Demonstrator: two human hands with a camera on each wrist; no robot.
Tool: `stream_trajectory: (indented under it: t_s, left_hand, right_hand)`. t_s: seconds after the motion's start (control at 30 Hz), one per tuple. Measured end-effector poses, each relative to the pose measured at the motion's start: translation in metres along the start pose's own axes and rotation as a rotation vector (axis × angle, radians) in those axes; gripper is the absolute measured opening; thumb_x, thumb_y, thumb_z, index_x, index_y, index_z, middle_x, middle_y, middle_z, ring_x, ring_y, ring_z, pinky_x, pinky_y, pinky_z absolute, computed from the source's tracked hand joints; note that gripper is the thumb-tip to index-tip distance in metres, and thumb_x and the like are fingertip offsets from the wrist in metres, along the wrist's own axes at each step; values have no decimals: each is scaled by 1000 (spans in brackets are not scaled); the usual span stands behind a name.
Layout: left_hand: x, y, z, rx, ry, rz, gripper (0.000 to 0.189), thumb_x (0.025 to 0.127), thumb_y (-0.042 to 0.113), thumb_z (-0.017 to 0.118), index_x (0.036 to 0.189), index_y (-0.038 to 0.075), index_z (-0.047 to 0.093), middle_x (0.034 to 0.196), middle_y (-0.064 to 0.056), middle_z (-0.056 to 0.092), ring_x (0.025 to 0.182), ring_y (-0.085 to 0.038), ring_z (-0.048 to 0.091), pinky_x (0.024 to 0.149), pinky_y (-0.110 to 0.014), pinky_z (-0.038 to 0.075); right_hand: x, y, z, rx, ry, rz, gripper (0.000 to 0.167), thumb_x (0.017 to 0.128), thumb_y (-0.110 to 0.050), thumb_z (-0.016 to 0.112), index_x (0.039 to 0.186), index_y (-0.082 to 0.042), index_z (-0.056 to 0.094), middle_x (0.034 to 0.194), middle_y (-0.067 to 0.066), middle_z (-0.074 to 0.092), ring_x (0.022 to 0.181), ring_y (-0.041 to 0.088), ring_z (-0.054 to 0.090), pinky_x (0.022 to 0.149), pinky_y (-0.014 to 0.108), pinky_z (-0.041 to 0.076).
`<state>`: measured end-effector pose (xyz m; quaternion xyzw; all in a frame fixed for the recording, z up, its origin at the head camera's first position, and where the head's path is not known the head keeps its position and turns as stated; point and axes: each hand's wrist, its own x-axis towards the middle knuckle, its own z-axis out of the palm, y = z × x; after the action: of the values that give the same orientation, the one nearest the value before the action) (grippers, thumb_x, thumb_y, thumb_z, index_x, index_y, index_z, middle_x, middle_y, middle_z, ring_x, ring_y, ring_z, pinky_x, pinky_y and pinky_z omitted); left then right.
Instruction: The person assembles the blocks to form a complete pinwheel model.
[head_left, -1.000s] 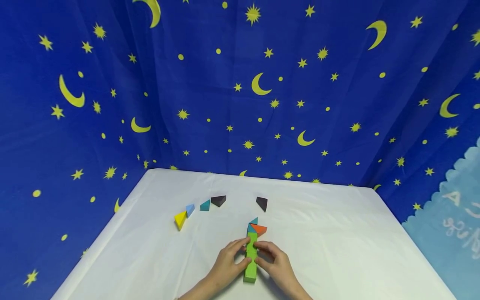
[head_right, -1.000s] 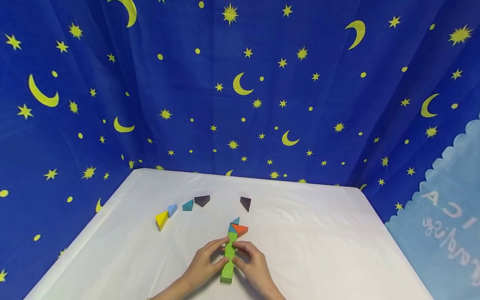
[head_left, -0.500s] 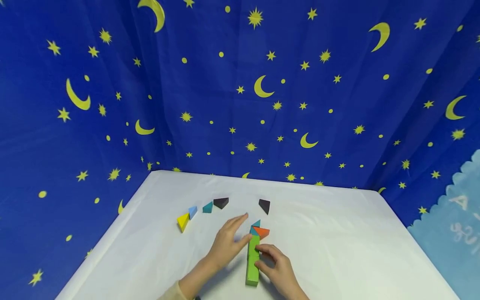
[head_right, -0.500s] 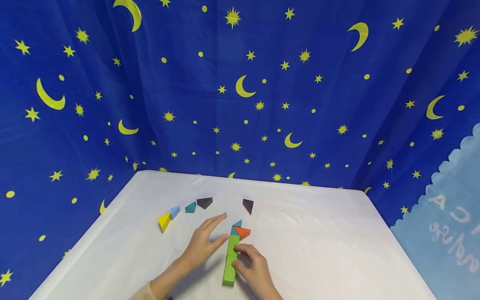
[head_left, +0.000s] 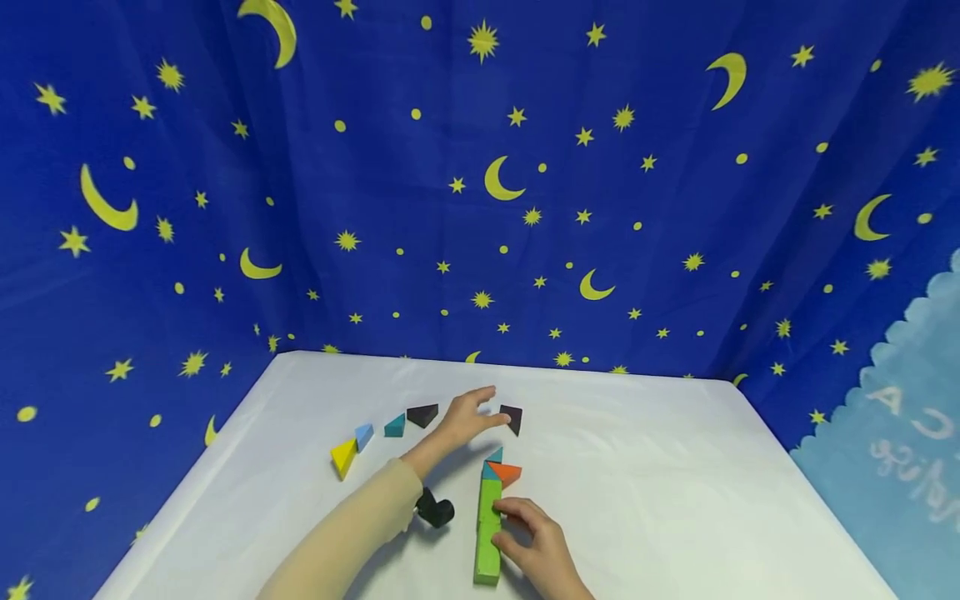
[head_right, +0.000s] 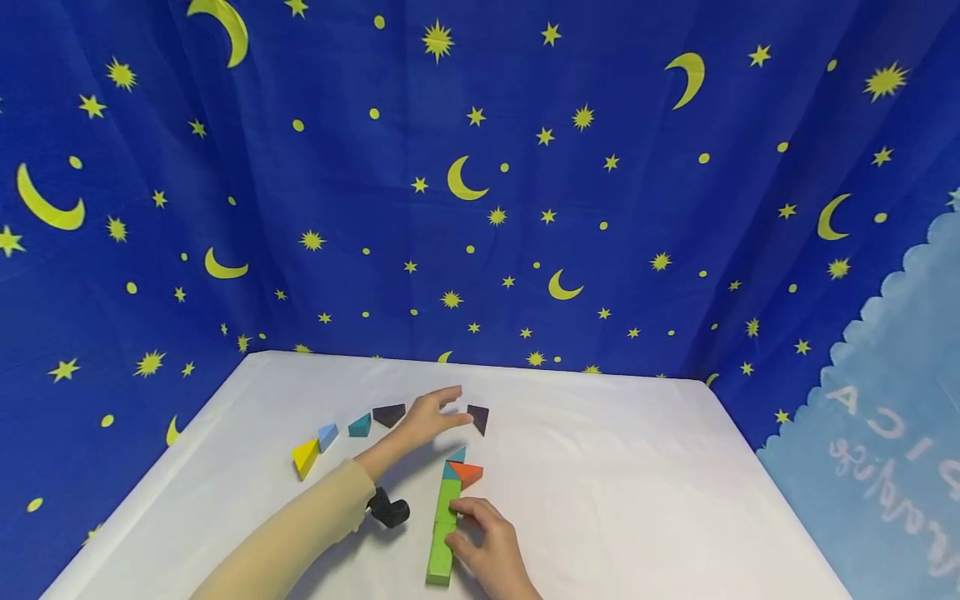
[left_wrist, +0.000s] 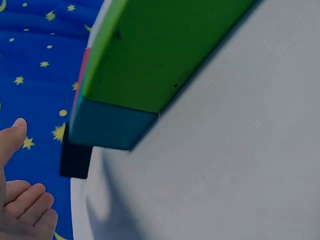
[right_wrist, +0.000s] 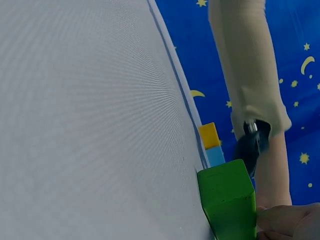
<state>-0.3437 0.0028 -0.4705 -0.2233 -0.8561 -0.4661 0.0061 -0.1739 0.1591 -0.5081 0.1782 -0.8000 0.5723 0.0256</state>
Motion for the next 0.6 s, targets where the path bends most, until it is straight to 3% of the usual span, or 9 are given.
stream_trajectory:
  t_s: [0.3,0.6]
  left_hand:
    - [16,0,21,165,-54,33,69,81,31,75,133,-6,49,131,-20,53,124,-33,46,103,-43,38]
    - [24,-3,34,270,-53,18,63,82,29,74,130,-5,52,128,-21,54,119,-34,50,100,-44,41]
  right_hand:
    - [-1,0,-1,-18,-10,4,38,85,-16,70,118,0,61,117,9,60,110,16,56,93,25,47]
    - [2,2,-1,-65,-11,25,35,85,-7,69,118,3,60,116,13,60,107,21,57,91,32,49]
